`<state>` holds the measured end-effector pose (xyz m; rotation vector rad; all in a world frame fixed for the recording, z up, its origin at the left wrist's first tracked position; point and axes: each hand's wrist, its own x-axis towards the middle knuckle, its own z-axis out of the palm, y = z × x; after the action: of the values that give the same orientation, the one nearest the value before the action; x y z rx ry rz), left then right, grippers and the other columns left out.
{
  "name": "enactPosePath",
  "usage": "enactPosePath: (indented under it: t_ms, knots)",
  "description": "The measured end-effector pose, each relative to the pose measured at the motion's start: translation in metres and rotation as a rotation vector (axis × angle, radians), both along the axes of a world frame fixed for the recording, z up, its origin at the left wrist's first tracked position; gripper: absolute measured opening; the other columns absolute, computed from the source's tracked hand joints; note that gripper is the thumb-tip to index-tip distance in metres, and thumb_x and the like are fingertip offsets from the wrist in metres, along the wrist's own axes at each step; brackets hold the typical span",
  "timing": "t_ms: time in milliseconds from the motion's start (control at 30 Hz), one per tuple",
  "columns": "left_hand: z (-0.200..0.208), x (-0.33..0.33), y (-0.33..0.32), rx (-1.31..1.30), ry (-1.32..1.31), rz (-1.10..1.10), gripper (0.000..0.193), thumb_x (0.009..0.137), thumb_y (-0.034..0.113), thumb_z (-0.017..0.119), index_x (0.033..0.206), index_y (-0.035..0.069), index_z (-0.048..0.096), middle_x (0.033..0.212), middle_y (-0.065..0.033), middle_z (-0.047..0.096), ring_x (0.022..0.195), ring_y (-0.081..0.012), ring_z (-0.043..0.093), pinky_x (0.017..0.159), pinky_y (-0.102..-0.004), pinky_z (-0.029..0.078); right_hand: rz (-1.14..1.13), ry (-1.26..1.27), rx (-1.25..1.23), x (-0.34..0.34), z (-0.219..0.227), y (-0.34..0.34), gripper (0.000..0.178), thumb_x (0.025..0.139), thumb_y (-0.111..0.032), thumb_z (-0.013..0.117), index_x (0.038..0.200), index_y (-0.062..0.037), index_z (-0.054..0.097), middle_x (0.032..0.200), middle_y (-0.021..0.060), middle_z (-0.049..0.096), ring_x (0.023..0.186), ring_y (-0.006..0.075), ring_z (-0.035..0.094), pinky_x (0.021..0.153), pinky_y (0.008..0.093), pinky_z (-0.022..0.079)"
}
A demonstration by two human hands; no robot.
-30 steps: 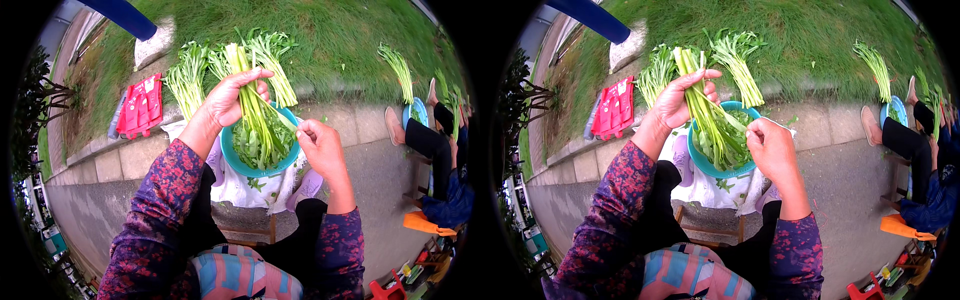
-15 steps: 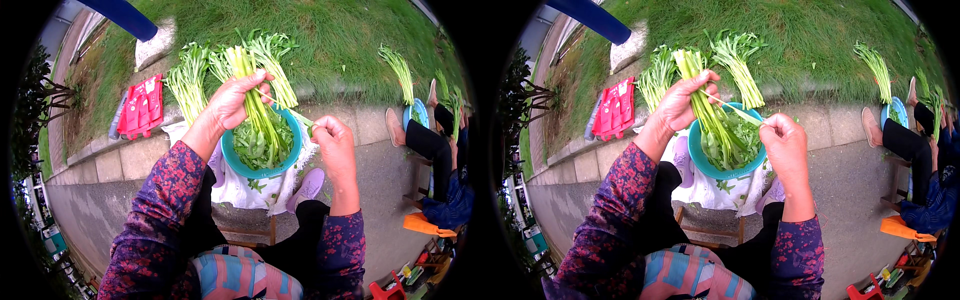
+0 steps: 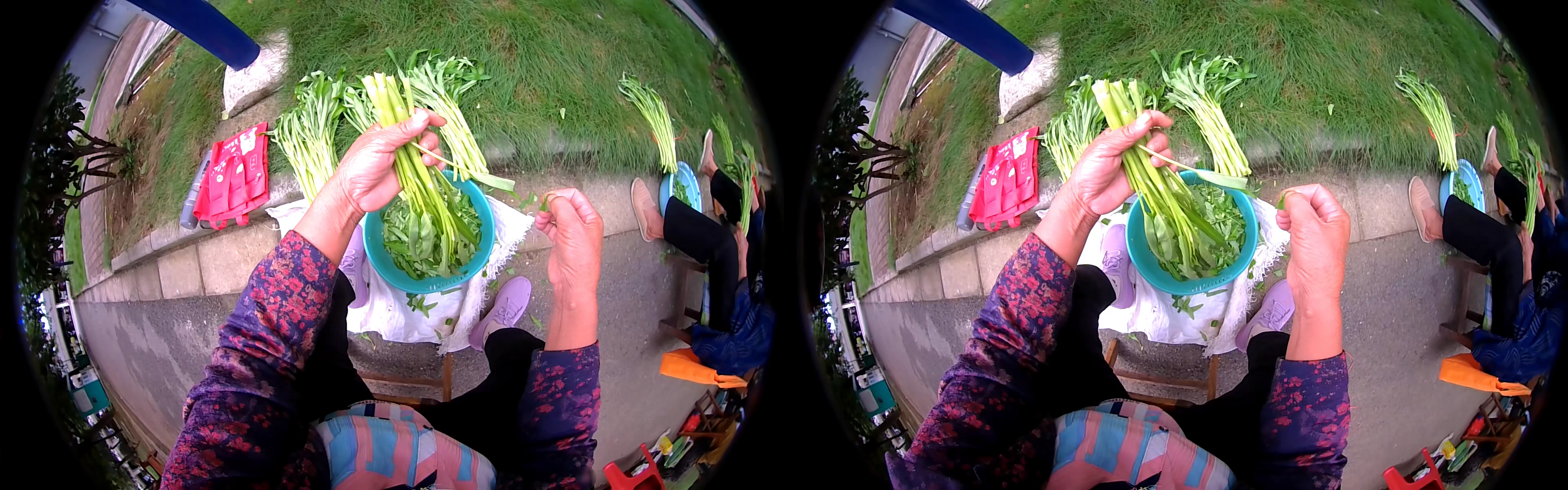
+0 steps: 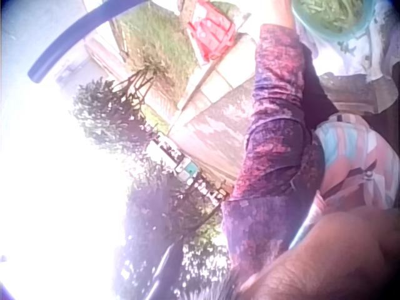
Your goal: The person plucks leaves and stems from bunches of green vegetables by hand and places them into a blue bowl.
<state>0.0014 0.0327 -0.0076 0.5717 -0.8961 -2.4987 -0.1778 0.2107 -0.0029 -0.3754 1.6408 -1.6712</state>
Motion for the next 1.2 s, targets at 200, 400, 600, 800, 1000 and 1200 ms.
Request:
enactPosePath:
  t_ms: [200, 400, 600, 800, 1000, 1200]
  knots:
    - [-0.002, 0.002, 0.000, 0.003, 0.048, -0.099, 0.040, 0.084, 0.012, 0.057, 0.119, -0.002, 0.046, 0.080, -0.0045, 0.048, 0.077, -0.0172, 0.051, 0.087, -0.0377, 0.044, 0.069, -0.002, -0.032, -0.001, 0.004, -0.001, 0.010, 0.085, -0.007, 0.062, 0.093, -0.0011, 0.062, 0.079, 0.0007, 0.061, 0.067, 0.0066, 0.053, 0.065, 0.0203, 0.044]
    - [0.002, 0.000, 0.004, -0.028, 0.030, -0.208, 0.042, 0.078, 0.010, 0.061, 0.116, -0.003, 0.049, 0.079, -0.0054, 0.049, 0.076, -0.0173, 0.050, 0.081, -0.0349, 0.043, 0.098, 0.124, 0.026, -0.009, 0.003, 0.004, 0.012, 0.086, -0.005, 0.060, 0.097, -0.0008, 0.061, 0.083, 0.0020, 0.063, 0.070, 0.0069, 0.055, 0.066, 0.0207, 0.045]
    - [0.002, 0.000, 0.010, -0.064, -0.055, -0.248, 0.041, 0.080, 0.012, 0.063, 0.115, -0.003, 0.050, 0.076, -0.0042, 0.051, 0.074, -0.0156, 0.051, 0.077, -0.0322, 0.044, 0.374, 0.155, 0.076, -0.001, -0.008, 0.005, 0.013, 0.085, -0.001, 0.056, 0.095, 0.0007, 0.062, 0.083, 0.0027, 0.061, 0.070, 0.0090, 0.055, 0.067, 0.0226, 0.046]
    - [0.003, -0.005, 0.018, -0.134, -0.102, -0.330, 0.037, 0.080, 0.014, 0.067, 0.111, -0.003, 0.053, 0.078, -0.0023, 0.053, 0.073, -0.0131, 0.051, 0.075, -0.0279, 0.044, 0.423, 0.399, 0.109, 0.004, -0.012, 0.004, 0.011, 0.082, -0.004, 0.061, 0.091, -0.0003, 0.065, 0.083, 0.0052, 0.061, 0.072, 0.0100, 0.057, 0.066, 0.0245, 0.046]
    - [0.007, -0.011, 0.030, -0.274, -0.195, -0.439, 0.033, 0.082, 0.015, 0.066, 0.109, -0.001, 0.056, 0.079, -0.0002, 0.053, 0.068, -0.0093, 0.048, 0.067, -0.0230, 0.042, 0.239, 0.338, -0.006, 0.010, 0.003, -0.002, 0.009, 0.086, -0.007, 0.060, 0.089, 0.0012, 0.063, 0.077, 0.0004, 0.062, 0.067, 0.0048, 0.053, 0.063, 0.0211, 0.044]
    - [0.005, -0.015, 0.035, -0.264, -0.161, -0.564, 0.034, 0.081, 0.009, 0.063, 0.112, -0.003, 0.055, 0.078, 0.0008, 0.053, 0.067, -0.0084, 0.048, 0.066, -0.0217, 0.042, 0.161, 0.476, -0.116, 0.010, 0.002, -0.004, 0.009, 0.085, -0.004, 0.061, 0.092, 0.0001, 0.063, 0.077, 0.0024, 0.062, 0.067, 0.0065, 0.054, 0.061, 0.0222, 0.044]
